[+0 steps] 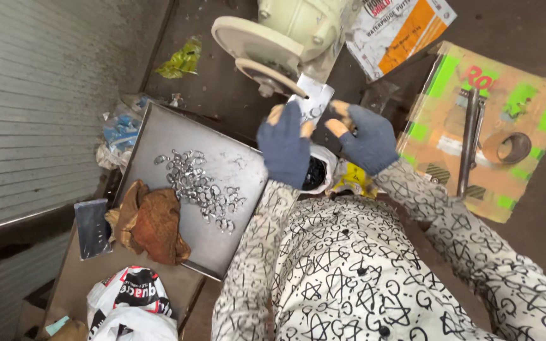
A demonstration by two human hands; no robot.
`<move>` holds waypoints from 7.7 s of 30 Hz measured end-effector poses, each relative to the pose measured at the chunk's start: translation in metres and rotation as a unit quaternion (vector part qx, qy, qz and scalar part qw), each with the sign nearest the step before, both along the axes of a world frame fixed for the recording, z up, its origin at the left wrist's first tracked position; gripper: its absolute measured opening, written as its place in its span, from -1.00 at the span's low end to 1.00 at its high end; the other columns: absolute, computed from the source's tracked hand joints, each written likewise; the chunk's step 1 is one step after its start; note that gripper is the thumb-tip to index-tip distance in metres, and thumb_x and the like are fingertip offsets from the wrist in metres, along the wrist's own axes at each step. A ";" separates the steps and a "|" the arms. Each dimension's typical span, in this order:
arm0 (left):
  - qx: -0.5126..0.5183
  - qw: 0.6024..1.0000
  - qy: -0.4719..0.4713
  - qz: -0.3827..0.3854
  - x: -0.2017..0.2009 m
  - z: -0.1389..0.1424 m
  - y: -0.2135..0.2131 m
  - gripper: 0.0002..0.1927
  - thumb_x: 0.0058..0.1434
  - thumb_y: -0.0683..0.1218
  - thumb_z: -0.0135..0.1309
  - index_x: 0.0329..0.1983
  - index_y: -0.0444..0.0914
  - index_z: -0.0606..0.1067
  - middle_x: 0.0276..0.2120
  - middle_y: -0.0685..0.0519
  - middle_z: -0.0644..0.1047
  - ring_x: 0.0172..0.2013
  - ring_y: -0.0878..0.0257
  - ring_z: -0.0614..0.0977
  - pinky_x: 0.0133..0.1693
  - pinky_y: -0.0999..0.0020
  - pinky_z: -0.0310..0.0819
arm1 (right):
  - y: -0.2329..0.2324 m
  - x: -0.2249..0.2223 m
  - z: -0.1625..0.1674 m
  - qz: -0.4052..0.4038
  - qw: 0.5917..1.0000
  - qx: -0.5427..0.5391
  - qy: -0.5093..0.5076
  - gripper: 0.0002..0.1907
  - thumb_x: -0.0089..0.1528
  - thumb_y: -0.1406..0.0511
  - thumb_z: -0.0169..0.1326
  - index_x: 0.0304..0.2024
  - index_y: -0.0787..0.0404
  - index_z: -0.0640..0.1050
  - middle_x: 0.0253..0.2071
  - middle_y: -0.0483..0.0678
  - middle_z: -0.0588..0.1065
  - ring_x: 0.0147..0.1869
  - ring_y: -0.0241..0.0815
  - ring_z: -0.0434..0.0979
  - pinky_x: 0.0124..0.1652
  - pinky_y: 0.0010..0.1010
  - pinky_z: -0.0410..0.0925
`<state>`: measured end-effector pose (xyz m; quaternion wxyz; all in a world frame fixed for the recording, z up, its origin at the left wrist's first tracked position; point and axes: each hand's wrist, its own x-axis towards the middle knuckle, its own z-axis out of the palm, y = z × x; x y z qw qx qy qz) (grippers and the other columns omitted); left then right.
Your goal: The person holds small metal pieces against a spinning bench grinder, producing sparks as they grind each piece, then places the ground pieces onto a metal tray and occasionally dips pieces into a small container. They repeat this grinding cycle one piece at a time throughout the episode.
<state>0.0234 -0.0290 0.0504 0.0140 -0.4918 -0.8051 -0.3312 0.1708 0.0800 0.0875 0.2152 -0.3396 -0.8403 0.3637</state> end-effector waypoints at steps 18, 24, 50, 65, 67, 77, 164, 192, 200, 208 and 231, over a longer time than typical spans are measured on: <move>-0.175 0.981 0.081 0.004 -0.047 -0.036 0.028 -0.79 0.24 -0.01 0.11 -0.08 -0.08 0.51 -0.35 0.03 0.51 -0.29 0.06 0.58 -0.23 0.08 0.39 | 0.096 -0.057 -0.006 0.329 0.924 0.190 -0.046 -0.69 0.29 0.06 0.21 -0.19 0.16 0.59 -0.40 0.00 0.47 -0.33 0.06 0.53 -0.36 -0.13 0.36; -0.139 0.985 0.104 -0.006 -0.031 -0.038 0.021 -0.53 0.24 -0.04 0.08 0.22 -0.21 0.47 -0.35 0.05 0.49 -0.31 0.11 0.57 -0.26 0.12 0.37 | 0.119 -0.076 -0.007 0.402 0.897 0.179 -0.043 -0.72 0.30 0.11 0.18 -0.10 0.14 0.59 -0.35 -0.04 0.48 -0.23 0.03 0.56 -0.30 -0.17 0.39; -0.221 0.975 -0.005 0.010 -0.117 -0.081 -0.131 -0.52 0.24 -0.12 0.08 0.26 -0.25 0.43 -0.11 -0.09 0.57 -0.10 -0.05 0.57 -0.02 0.00 0.43 | -0.088 -0.021 -0.094 0.087 0.960 -0.259 -0.060 -0.51 0.25 0.18 0.24 0.16 0.29 0.52 -0.04 0.01 0.62 0.03 -0.16 0.63 0.00 -0.36 0.44; -0.142 0.985 0.101 -0.011 -0.049 -0.012 0.028 -0.72 0.21 0.14 0.14 -0.14 -0.09 0.53 -0.36 0.03 0.53 -0.33 0.04 0.61 -0.31 0.05 0.43 | 0.045 -0.046 0.001 0.147 0.964 0.189 -0.116 -0.63 0.29 0.03 0.23 -0.06 0.15 0.64 -0.38 0.05 0.51 -0.32 0.08 0.56 -0.38 -0.13 0.36; -0.144 0.985 0.095 -0.006 -0.050 -0.017 0.031 -0.76 0.22 0.16 0.15 -0.26 -0.07 0.53 -0.38 0.04 0.52 -0.33 0.05 0.62 -0.29 0.06 0.43 | 0.052 -0.046 -0.003 0.142 0.972 0.153 -0.107 -0.61 0.27 0.01 0.25 -0.08 0.16 0.64 -0.39 0.05 0.50 -0.34 0.07 0.56 -0.38 -0.14 0.37; -0.176 0.978 0.107 0.021 -0.038 -0.027 0.027 -0.70 0.15 0.06 0.16 -0.09 -0.11 0.52 -0.39 0.06 0.50 -0.34 0.09 0.58 -0.29 0.11 0.38 | 0.088 -0.057 -0.015 0.288 0.936 0.174 -0.101 -0.65 0.27 0.02 0.24 -0.16 0.14 0.63 -0.43 0.03 0.47 -0.29 0.07 0.53 -0.31 -0.11 0.36; 0.167 0.732 -0.659 0.048 0.006 -0.021 -0.034 -0.69 0.29 -0.22 0.22 0.08 -0.33 0.52 -0.13 -0.05 0.58 -0.15 0.25 0.61 -0.14 0.41 0.56 | -0.024 -0.024 -0.003 0.184 0.973 0.139 -0.021 -0.67 0.26 0.13 0.21 -0.03 0.16 0.62 -0.33 0.04 0.50 -0.37 0.09 0.53 -0.42 -0.17 0.36; -0.139 0.984 -0.008 -0.109 -0.019 -0.017 -0.006 -0.82 0.13 -0.07 0.14 -0.18 -0.12 0.56 -0.35 -0.03 0.58 -0.30 -0.02 0.62 -0.26 0.00 0.43 | 0.001 -0.015 -0.052 -0.023 0.842 -0.454 0.291 -0.69 0.43 0.12 0.15 0.04 0.19 0.51 -0.12 -0.11 0.55 -0.08 -0.25 0.60 -0.09 -0.36 0.49; -0.291 0.867 -0.004 0.405 -0.154 -0.050 -0.109 -0.44 0.14 0.09 0.18 0.12 -0.35 0.48 -0.11 -0.19 0.55 -0.19 -0.05 0.59 -0.19 -0.01 0.50 | -0.099 0.026 -0.104 -0.088 0.714 -0.690 0.080 -0.72 0.34 0.20 0.08 0.00 0.23 0.58 -0.27 -0.13 0.52 -0.30 -0.35 0.46 -0.33 -0.49 0.30; -0.112 0.976 -0.157 0.107 -0.097 -0.090 -0.110 -0.53 0.27 -0.08 0.10 0.24 -0.28 0.44 0.06 -0.07 0.54 -0.02 0.14 0.58 0.00 0.22 0.51 | -0.106 -0.010 -0.105 -0.016 0.865 -0.501 -0.038 -0.73 0.32 0.15 0.11 -0.11 0.21 0.61 -0.42 -0.22 0.50 -0.43 -0.46 0.43 -0.43 -0.58 0.36; -0.206 0.973 0.105 -0.016 -0.047 -0.032 0.028 -0.72 0.36 0.17 0.10 -0.11 -0.08 0.47 -0.34 0.03 0.48 -0.27 0.05 0.58 -0.23 0.08 0.42 | 0.079 -0.046 -0.016 0.248 0.941 0.214 -0.079 -0.72 0.30 0.07 0.24 -0.07 0.07 0.60 -0.34 -0.04 0.50 -0.27 0.02 0.57 -0.36 -0.17 0.38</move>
